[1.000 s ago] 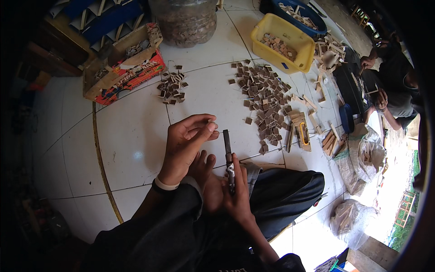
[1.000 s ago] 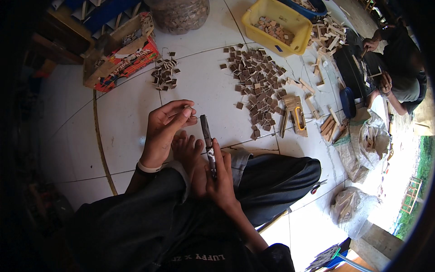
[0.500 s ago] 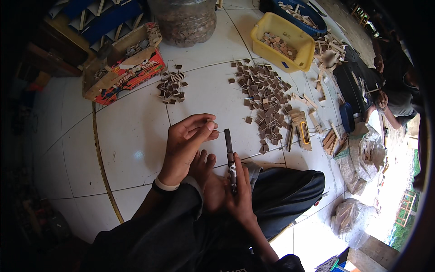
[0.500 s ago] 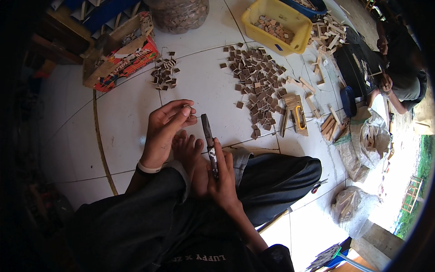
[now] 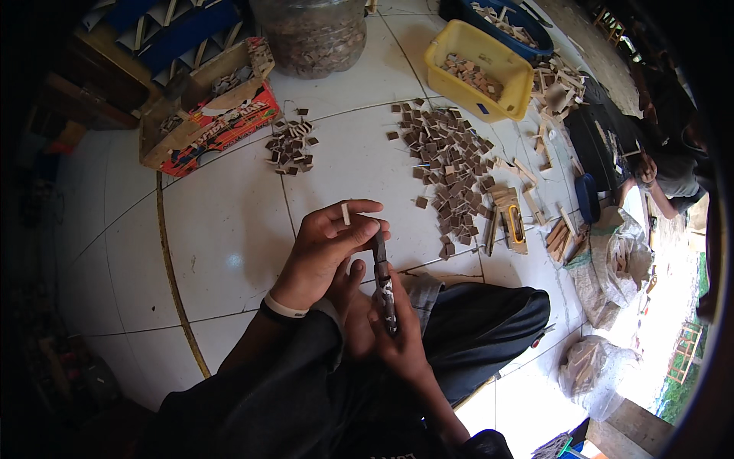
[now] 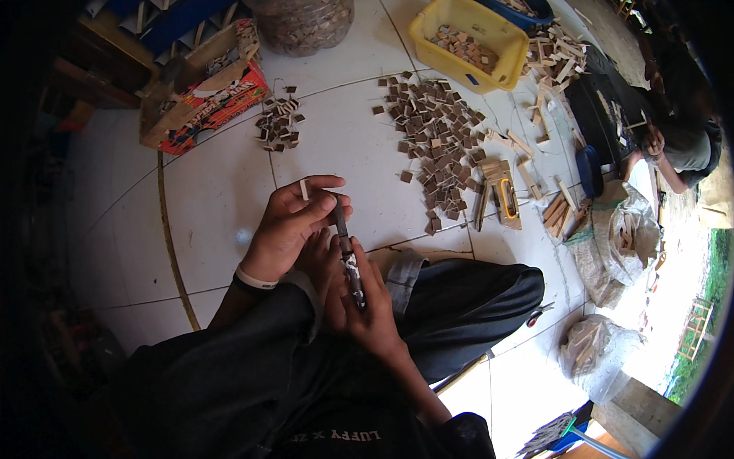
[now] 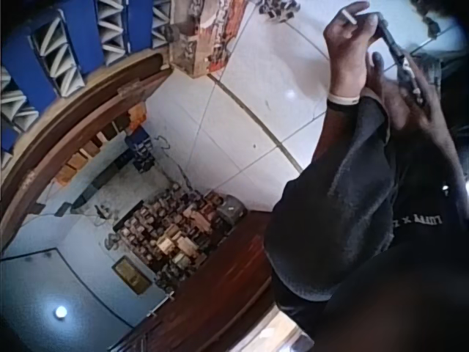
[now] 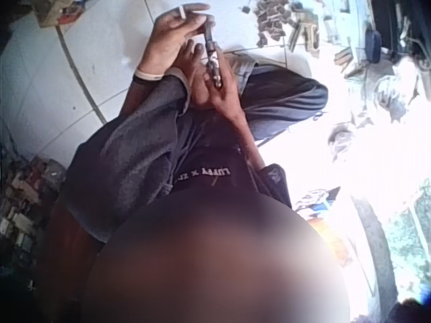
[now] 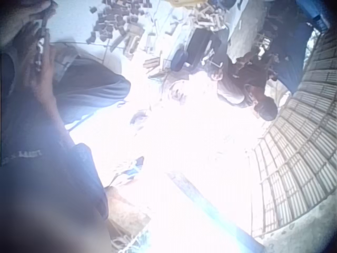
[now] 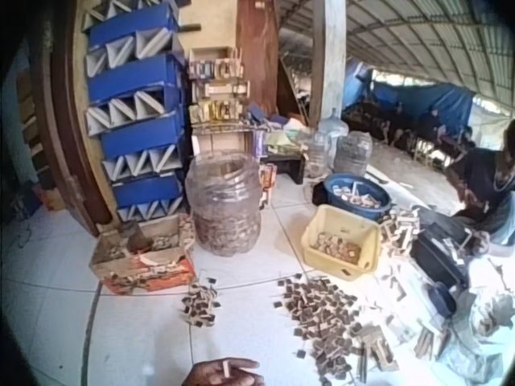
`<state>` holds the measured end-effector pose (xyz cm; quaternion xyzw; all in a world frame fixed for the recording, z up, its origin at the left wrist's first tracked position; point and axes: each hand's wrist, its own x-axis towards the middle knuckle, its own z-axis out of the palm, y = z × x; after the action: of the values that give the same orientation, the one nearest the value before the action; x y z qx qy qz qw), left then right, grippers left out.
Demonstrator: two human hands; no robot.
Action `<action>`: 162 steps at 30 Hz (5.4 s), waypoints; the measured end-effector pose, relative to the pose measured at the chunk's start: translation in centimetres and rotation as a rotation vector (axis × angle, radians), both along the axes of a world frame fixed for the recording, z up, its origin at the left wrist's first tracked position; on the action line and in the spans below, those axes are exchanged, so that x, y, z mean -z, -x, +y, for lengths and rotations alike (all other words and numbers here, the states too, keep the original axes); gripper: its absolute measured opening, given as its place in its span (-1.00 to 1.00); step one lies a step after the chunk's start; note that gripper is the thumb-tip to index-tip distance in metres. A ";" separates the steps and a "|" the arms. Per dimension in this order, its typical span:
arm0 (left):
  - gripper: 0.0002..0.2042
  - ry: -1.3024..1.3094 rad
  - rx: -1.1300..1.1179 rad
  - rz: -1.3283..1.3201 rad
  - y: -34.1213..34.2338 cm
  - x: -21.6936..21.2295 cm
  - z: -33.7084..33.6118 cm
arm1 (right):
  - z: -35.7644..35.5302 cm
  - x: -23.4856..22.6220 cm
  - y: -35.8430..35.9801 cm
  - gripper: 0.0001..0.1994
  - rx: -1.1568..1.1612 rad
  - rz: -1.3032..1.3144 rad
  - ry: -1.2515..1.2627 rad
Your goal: The person sits on the floor and uses pliers to trim small wooden pieces one by one. They pick up each piece, adjust it in the pliers, and cut or trim it before placing it back on the floor. The process is repeated continuously with multiple small wooden items.
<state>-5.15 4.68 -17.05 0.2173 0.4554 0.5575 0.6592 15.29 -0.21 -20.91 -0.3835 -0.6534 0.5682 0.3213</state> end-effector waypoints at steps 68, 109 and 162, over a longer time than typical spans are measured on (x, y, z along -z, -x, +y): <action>-0.76 -0.160 0.147 0.279 0.1 -0.4 -0.2 | 0.3 -1.2 -3.1 -0.66 -0.059 0.138 0.768; -0.76 0.288 -0.721 0.511 8.1 14.3 -0.9 | 3.2 4.6 -5.4 -0.76 0.491 -0.101 0.232; -0.80 -0.186 -0.125 0.175 -1.6 3.9 4.1 | 3.6 3.7 -1.1 -0.63 0.213 -0.262 -0.067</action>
<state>-3.59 8.77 -20.92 0.2966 0.4699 0.6163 0.5581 16.40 3.41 -24.57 -0.5103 -0.6640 0.4539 0.3044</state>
